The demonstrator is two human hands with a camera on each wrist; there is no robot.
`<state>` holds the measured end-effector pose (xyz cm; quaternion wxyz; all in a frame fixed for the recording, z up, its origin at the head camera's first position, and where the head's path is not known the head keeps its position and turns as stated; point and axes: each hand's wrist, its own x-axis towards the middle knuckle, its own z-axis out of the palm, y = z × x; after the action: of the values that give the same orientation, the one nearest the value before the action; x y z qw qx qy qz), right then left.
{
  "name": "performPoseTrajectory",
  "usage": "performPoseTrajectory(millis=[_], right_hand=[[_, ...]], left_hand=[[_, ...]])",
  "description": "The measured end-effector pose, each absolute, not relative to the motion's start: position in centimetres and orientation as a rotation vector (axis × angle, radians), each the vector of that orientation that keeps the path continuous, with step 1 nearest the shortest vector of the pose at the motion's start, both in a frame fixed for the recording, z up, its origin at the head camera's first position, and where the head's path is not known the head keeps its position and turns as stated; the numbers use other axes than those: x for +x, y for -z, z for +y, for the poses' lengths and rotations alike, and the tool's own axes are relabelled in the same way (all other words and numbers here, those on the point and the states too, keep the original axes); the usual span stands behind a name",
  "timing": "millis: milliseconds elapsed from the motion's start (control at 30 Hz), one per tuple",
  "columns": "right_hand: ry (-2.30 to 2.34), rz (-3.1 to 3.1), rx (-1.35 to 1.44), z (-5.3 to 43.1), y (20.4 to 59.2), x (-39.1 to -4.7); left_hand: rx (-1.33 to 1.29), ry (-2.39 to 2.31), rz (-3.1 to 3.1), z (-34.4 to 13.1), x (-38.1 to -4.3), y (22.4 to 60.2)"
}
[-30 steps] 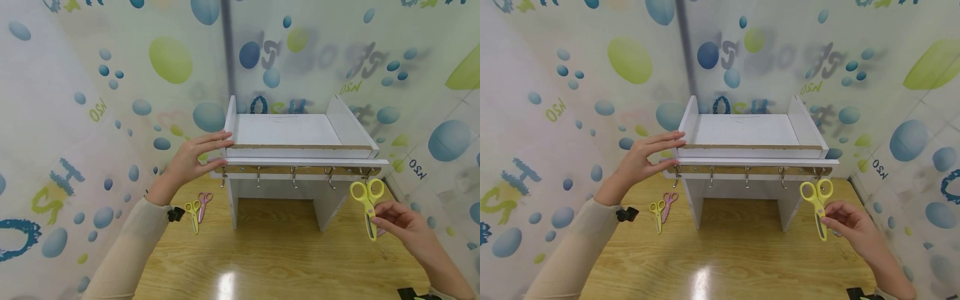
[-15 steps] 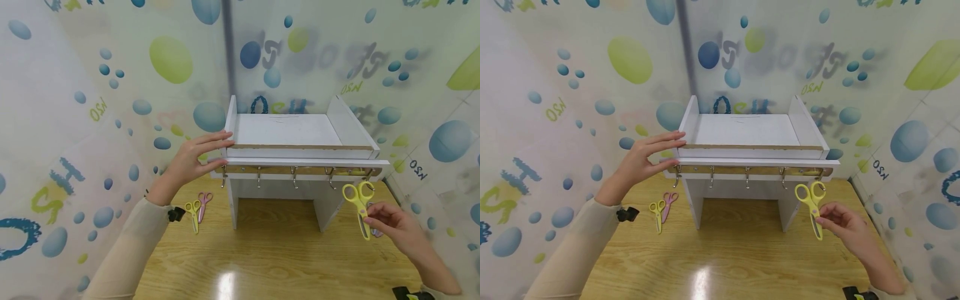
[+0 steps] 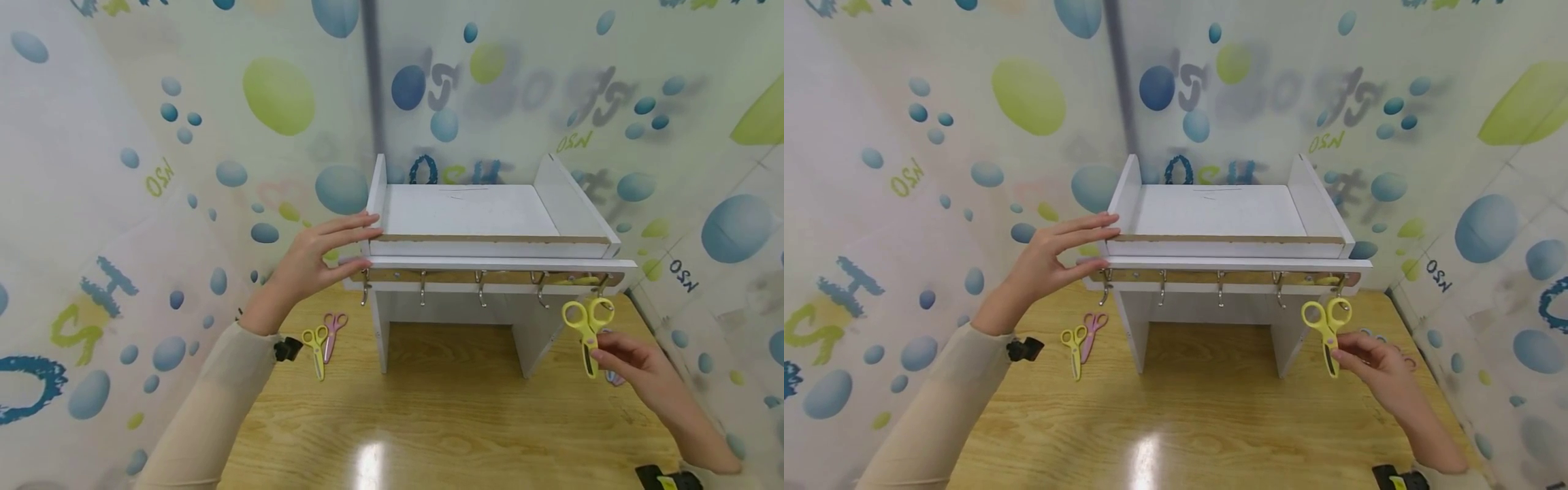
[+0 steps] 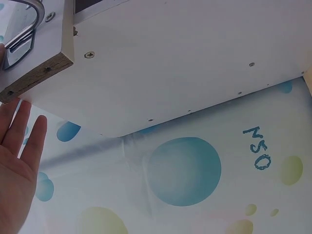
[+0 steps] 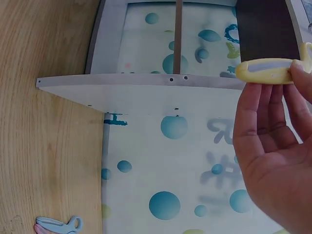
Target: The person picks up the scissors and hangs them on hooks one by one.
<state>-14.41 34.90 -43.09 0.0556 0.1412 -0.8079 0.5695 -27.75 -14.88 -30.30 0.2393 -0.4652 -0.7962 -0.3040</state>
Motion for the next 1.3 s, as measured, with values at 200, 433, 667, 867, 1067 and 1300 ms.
performPoseTrajectory(millis=[200,433,667,867,1067,1300], right_hand=[[-1.616,-2.516,0.325,34.9,43.2,-14.5],[-1.566,-2.553,0.248,34.9,43.4,-14.6],[-1.478,-2.657,0.12,35.1,43.5,-14.6],[-1.55,-2.624,0.142,35.5,44.4,-14.5],[-1.72,-2.48,0.276,35.8,45.1,-14.6],[-1.762,-2.387,0.378,35.6,45.6,-14.7]], left_hand=[[-1.28,0.831,-2.164,-14.8,-27.8,30.1],[-1.287,0.852,-2.154,-14.8,-27.9,30.2],[-1.275,0.841,-2.169,-14.8,-27.8,30.1],[-1.276,0.85,-2.173,-14.8,-27.8,30.3],[-1.276,0.846,-2.171,-14.8,-27.8,30.3],[-1.275,0.852,-2.173,-14.8,-27.9,30.5]])
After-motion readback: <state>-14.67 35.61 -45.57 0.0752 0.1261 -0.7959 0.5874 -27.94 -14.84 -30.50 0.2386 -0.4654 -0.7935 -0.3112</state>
